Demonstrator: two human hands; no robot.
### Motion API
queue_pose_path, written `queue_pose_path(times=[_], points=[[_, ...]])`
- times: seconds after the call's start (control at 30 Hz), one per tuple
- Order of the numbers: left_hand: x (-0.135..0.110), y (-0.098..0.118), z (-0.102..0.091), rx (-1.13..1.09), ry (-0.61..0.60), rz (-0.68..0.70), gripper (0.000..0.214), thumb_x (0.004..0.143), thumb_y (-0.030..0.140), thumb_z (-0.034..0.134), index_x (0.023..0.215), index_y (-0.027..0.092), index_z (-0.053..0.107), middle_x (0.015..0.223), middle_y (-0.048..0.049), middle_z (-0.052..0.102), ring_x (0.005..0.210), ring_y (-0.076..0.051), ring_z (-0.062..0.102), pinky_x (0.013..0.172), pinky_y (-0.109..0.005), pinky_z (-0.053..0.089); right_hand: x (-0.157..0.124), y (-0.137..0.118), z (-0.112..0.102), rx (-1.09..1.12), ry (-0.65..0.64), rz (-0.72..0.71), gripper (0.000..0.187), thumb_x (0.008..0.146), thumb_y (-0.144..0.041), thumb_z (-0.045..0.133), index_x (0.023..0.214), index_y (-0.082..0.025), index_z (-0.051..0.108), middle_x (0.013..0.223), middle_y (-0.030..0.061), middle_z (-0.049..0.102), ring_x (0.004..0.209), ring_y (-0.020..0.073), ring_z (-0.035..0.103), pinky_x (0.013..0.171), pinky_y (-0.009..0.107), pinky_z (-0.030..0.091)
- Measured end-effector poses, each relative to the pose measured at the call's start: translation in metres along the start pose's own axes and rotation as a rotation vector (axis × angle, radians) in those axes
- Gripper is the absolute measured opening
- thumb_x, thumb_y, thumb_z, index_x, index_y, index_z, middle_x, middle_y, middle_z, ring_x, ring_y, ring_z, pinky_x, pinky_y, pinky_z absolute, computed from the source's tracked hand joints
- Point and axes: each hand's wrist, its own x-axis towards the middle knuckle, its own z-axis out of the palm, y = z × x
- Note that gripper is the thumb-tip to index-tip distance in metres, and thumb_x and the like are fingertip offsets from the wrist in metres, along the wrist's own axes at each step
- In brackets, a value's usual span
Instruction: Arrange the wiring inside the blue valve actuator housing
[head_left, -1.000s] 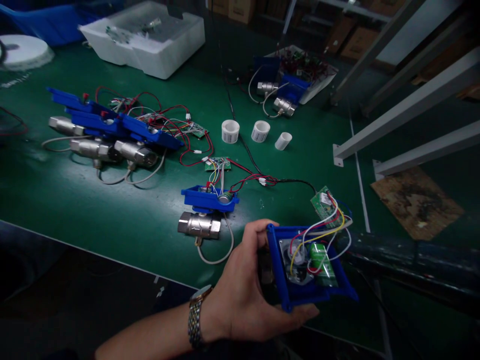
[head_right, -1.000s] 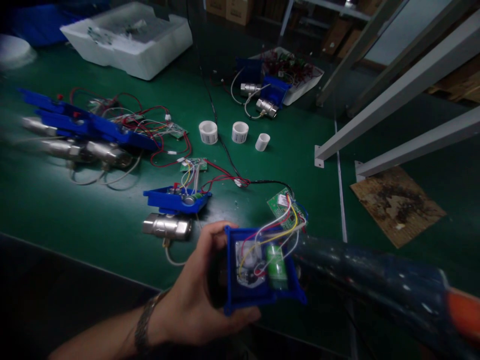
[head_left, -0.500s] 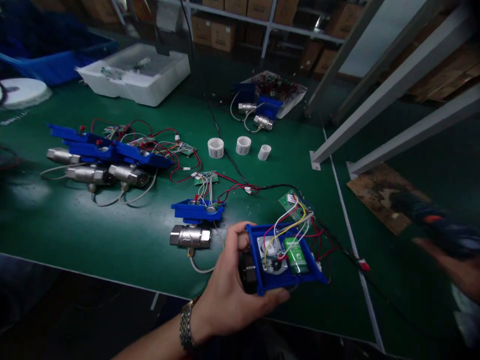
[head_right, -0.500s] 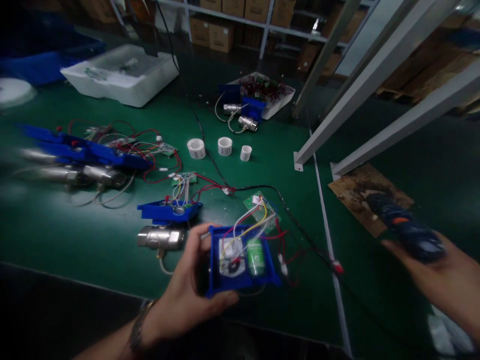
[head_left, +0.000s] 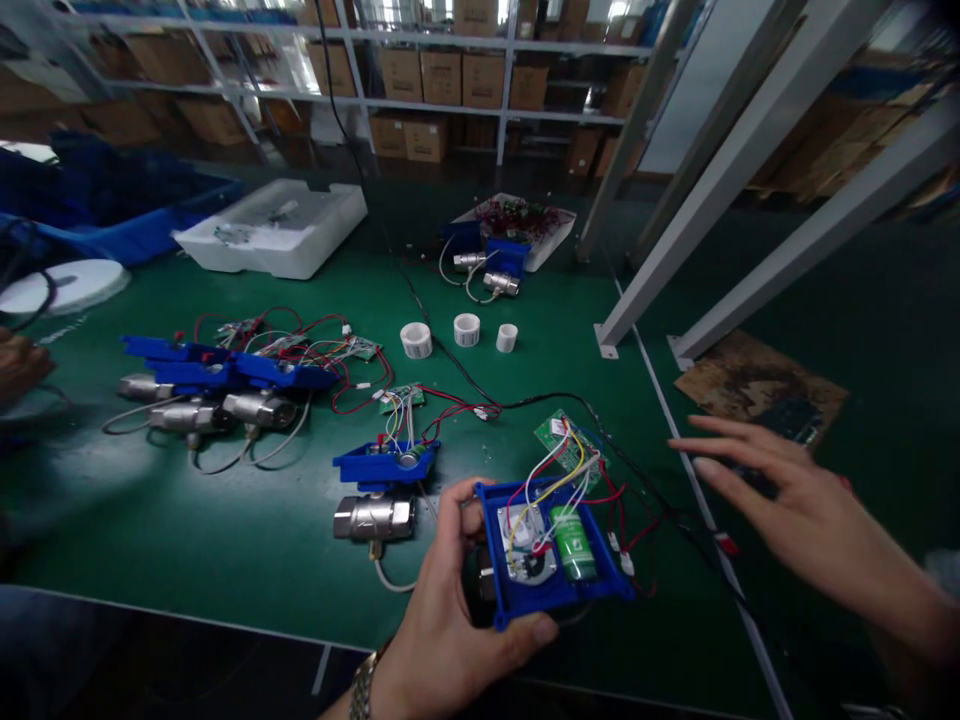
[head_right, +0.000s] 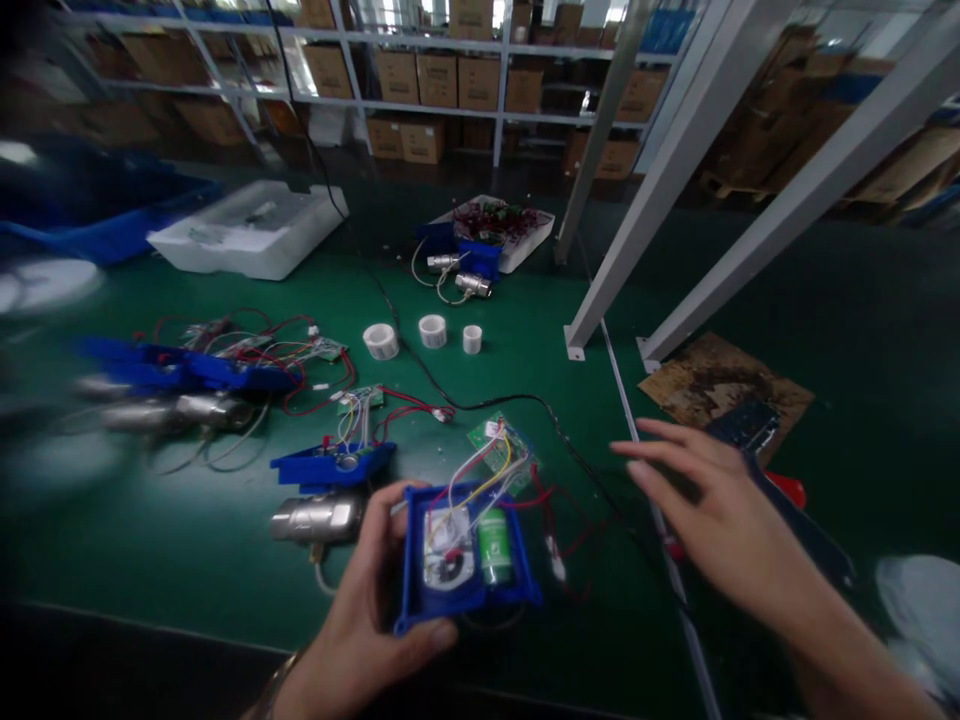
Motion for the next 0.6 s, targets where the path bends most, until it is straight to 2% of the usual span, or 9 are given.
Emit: queue_pose_path(times=[0.07, 0.1, 0.17, 0.23, 0.3, 0.37, 0.47, 0.6], points=[[0.000, 0.000, 0.001, -0.005, -0.007, 0.009, 0.099, 0.074, 0.038, 0.094, 0.147, 0.029, 0.028, 0.139, -0.0152, 0.064, 0.124, -0.037, 0.069, 0.103, -0.054, 0.057, 0.011, -0.052, 0.006, 0.269, -0.160, -0.043, 0.053, 0.103, -0.080, 0.052, 0.116, -0.036, 0.079, 0.153, 0.0014, 0.052, 0.143, 0.0373, 0.044, 0.123, 0.062, 0.029], [0.000, 0.001, 0.001, -0.007, -0.010, 0.012, 0.099, 0.074, 0.038, 0.094, 0.147, 0.029, 0.028, 0.139, -0.0153, 0.064, 0.123, -0.037, 0.069, 0.102, -0.054, 0.057, 0.017, -0.071, 0.009, 0.393, -0.259, -0.019, 0.056, 0.102, -0.081, 0.054, 0.109, -0.033, 0.080, 0.151, 0.0026, 0.053, 0.138, 0.0374, 0.048, 0.120, 0.060, 0.036], [-0.001, 0.002, 0.002, -0.012, -0.002, 0.008, 0.099, 0.074, 0.040, 0.094, 0.147, 0.029, 0.029, 0.139, -0.0156, 0.063, 0.123, -0.038, 0.069, 0.101, -0.053, 0.057, 0.030, -0.095, 0.011, 0.560, -0.387, 0.032, 0.054, 0.098, -0.080, 0.065, 0.099, -0.028, 0.079, 0.147, 0.0037, 0.056, 0.132, 0.0358, 0.053, 0.115, 0.054, 0.042], [-0.002, 0.003, 0.002, -0.019, 0.016, -0.002, 0.100, 0.073, 0.042, 0.094, 0.148, 0.028, 0.029, 0.139, -0.0161, 0.063, 0.123, -0.038, 0.069, 0.101, -0.053, 0.057, 0.042, -0.105, 0.009, 0.626, -0.419, 0.026, 0.048, 0.096, -0.074, 0.074, 0.097, -0.026, 0.076, 0.141, 0.0036, 0.059, 0.128, 0.0327, 0.056, 0.112, 0.048, 0.044], [-0.003, 0.004, 0.002, -0.016, 0.017, -0.004, 0.102, 0.071, 0.042, 0.095, 0.148, 0.028, 0.030, 0.140, -0.0169, 0.063, 0.124, -0.039, 0.068, 0.103, -0.054, 0.057, 0.055, -0.112, 0.007, 0.627, -0.388, -0.039, 0.043, 0.096, -0.068, 0.078, 0.096, -0.025, 0.076, 0.133, 0.0039, 0.063, 0.122, 0.0298, 0.059, 0.107, 0.044, 0.045], [-0.003, 0.005, 0.000, -0.015, -0.002, 0.005, 0.104, 0.069, 0.040, 0.096, 0.149, 0.026, 0.031, 0.142, -0.0182, 0.062, 0.125, -0.039, 0.068, 0.104, -0.054, 0.056, 0.070, -0.121, 0.006, 0.671, -0.413, -0.085, 0.041, 0.094, -0.063, 0.081, 0.094, -0.023, 0.075, 0.125, 0.0053, 0.066, 0.113, 0.0274, 0.062, 0.099, 0.040, 0.047], [-0.002, 0.004, -0.005, -0.005, -0.044, 0.018, 0.107, 0.068, 0.036, 0.096, 0.151, 0.024, 0.031, 0.141, -0.0192, 0.063, 0.123, -0.038, 0.069, 0.102, -0.053, 0.058, 0.089, -0.140, 0.013, 0.796, -0.562, -0.083, 0.041, 0.088, -0.058, 0.086, 0.091, -0.019, 0.075, 0.114, 0.0068, 0.069, 0.103, 0.0249, 0.063, 0.091, 0.035, 0.048], [0.001, 0.004, -0.013, 0.044, -0.110, 0.086, 0.108, 0.064, 0.029, 0.098, 0.152, 0.024, 0.034, 0.141, -0.0184, 0.063, 0.124, -0.038, 0.068, 0.104, -0.054, 0.057, 0.103, -0.153, 0.035, 0.804, -0.707, -0.097, 0.040, 0.090, -0.057, 0.085, 0.092, -0.018, 0.075, 0.105, 0.0065, 0.070, 0.096, 0.0224, 0.062, 0.087, 0.033, 0.049]])
